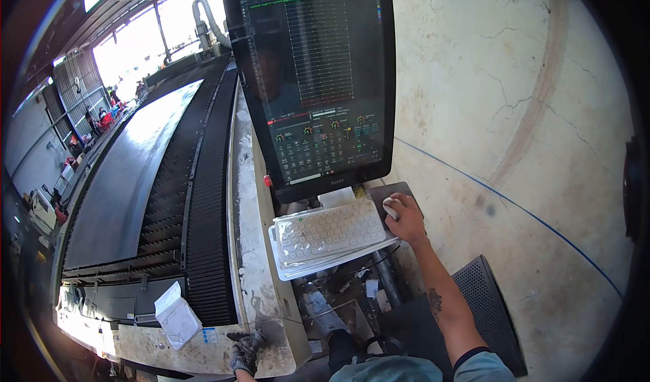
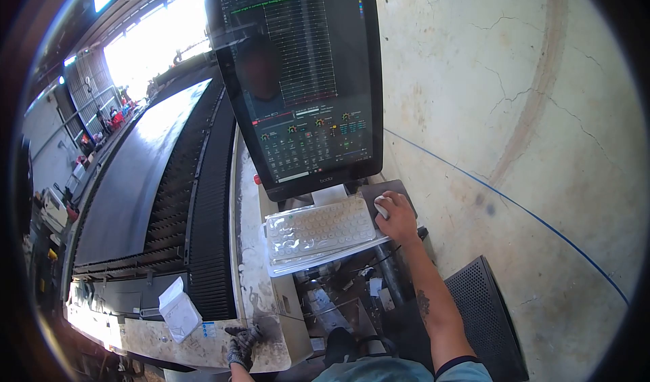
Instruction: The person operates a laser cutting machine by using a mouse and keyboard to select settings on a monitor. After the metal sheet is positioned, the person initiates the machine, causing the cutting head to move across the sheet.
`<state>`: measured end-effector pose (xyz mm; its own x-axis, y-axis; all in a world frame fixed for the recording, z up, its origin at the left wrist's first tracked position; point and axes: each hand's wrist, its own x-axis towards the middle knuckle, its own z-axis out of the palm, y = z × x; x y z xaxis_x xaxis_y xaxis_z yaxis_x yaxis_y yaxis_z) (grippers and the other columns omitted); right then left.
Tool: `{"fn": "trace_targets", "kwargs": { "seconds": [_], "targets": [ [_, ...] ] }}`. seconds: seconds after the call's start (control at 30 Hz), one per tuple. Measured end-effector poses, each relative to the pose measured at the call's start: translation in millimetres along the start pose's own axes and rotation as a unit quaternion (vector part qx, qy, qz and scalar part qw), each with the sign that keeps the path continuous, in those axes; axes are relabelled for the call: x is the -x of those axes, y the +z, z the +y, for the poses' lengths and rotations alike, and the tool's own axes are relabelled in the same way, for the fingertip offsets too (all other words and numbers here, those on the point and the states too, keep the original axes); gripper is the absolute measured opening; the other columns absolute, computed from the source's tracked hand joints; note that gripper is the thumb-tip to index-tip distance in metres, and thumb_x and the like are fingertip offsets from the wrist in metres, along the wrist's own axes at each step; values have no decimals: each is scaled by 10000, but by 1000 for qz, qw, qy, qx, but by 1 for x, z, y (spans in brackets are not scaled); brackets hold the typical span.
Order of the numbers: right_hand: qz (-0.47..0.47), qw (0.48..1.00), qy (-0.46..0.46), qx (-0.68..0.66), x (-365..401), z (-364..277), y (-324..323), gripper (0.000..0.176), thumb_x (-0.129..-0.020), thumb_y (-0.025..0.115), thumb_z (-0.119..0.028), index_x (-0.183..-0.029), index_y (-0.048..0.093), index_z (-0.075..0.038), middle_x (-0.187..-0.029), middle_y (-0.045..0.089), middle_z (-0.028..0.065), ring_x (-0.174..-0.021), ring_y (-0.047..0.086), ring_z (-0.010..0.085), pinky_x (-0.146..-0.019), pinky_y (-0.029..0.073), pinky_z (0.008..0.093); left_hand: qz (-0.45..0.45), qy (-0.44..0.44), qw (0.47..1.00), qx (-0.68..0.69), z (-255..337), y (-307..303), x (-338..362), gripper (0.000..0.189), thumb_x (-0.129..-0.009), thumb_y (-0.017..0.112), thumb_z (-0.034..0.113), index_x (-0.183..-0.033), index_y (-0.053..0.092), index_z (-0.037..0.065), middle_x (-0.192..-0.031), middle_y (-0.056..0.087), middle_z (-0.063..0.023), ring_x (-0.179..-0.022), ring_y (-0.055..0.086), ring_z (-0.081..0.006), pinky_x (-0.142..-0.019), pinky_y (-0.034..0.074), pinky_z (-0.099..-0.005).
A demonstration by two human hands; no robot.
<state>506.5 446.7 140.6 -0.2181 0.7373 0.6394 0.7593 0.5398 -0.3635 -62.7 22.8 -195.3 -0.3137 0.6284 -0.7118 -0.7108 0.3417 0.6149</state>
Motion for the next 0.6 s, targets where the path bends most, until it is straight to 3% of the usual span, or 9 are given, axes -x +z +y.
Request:
{"fn": "trace_targets", "kwargs": {
  "seconds": [0.17,0.3,0.37,0.4,0.47,0.5,0.53,0.57,0.6],
  "targets": [
    [0,1000,4,0,1,1,2,386,-779,707,-171,-1160,760,-136,-1316,666,108,-1198,626,374,-1029,539,468,48,14,990,129,1,16,12,720,-1113,242,586,-1580,473,89,-1572,569,-36,-1420,535,-225,-1193,398,-343],
    [0,1000,6,-5,3,3,3,391,-779,707,-173,-1164,760,-134,-1319,665,108,-1201,625,373,-1032,537,467,81,-4,989,122,2,14,11,695,-1113,267,579,-1547,516,97,-1536,602,-38,-1374,573,-221,-1164,427,-335],
    [-2,1000,9,-5,1,2,3,399,-779,708,-173,-1173,759,-133,-1324,664,108,-1202,626,368,-1036,534,464,59,24,987,147,-6,-2,-3,648,-1112,300,563,-1475,595,115,-1436,678,-44,-1252,656,-220,-1079,504,-332],
    [-2,1000,6,-7,1,1,2,399,-779,708,-173,-1173,759,-133,-1324,664,108,-1202,626,368,-1036,534,464,-57,-50,939,335,-8,-21,-17,634,-1111,312,557,-1453,613,116,-1407,695,-45,-1212,674,-218,-1050,523,-331],
    [2,1000,2,2,1,0,1,415,-776,712,-173,-1186,754,-134,-1327,663,111,-1193,631,365,-1029,538,461,-168,-318,677,643,2,-30,-20,607,-1111,337,545,-1410,650,119,-1349,728,-47,-1131,712,-215,-993,560,-330],
    [1,1000,-3,-1,0,-2,1,415,-776,712,-173,-1186,754,-134,-1327,663,111,-1193,631,365,-1029,538,461,-149,-191,817,523,-3,-30,-21,609,-1120,294,529,-1481,565,120,-1449,641,-37,-1249,623,-197,-1078,482,-327],
    [-5,1000,8,-3,1,-3,0,433,-769,717,-146,-1201,749,-123,-1315,668,118,-1199,631,359,-1044,530,451,-89,-70,953,280,-4,-21,-13,620,-1129,251,513,-1551,480,122,-1549,554,-28,-1368,535,-180,-1163,405,-324],
    [-12,1000,20,-5,0,-3,0,453,-763,723,-119,-1215,744,-112,-1303,673,125,-1205,631,352,-1058,522,442,12,-5,997,71,-6,-10,-4,640,-1138,207,497,-1622,394,123,-1649,467,-18,-1486,447,-162,-1248,327,-321],
    [-14,1000,16,-7,-1,-3,0,453,-763,723,-119,-1215,744,-112,-1303,673,125,-1205,631,352,-1058,522,442,15,-3,997,75,-2,-4,0,640,-1138,207,497,-1622,394,123,-1649,467,-18,-1486,447,-162,-1248,327,-321]
  ]
}}
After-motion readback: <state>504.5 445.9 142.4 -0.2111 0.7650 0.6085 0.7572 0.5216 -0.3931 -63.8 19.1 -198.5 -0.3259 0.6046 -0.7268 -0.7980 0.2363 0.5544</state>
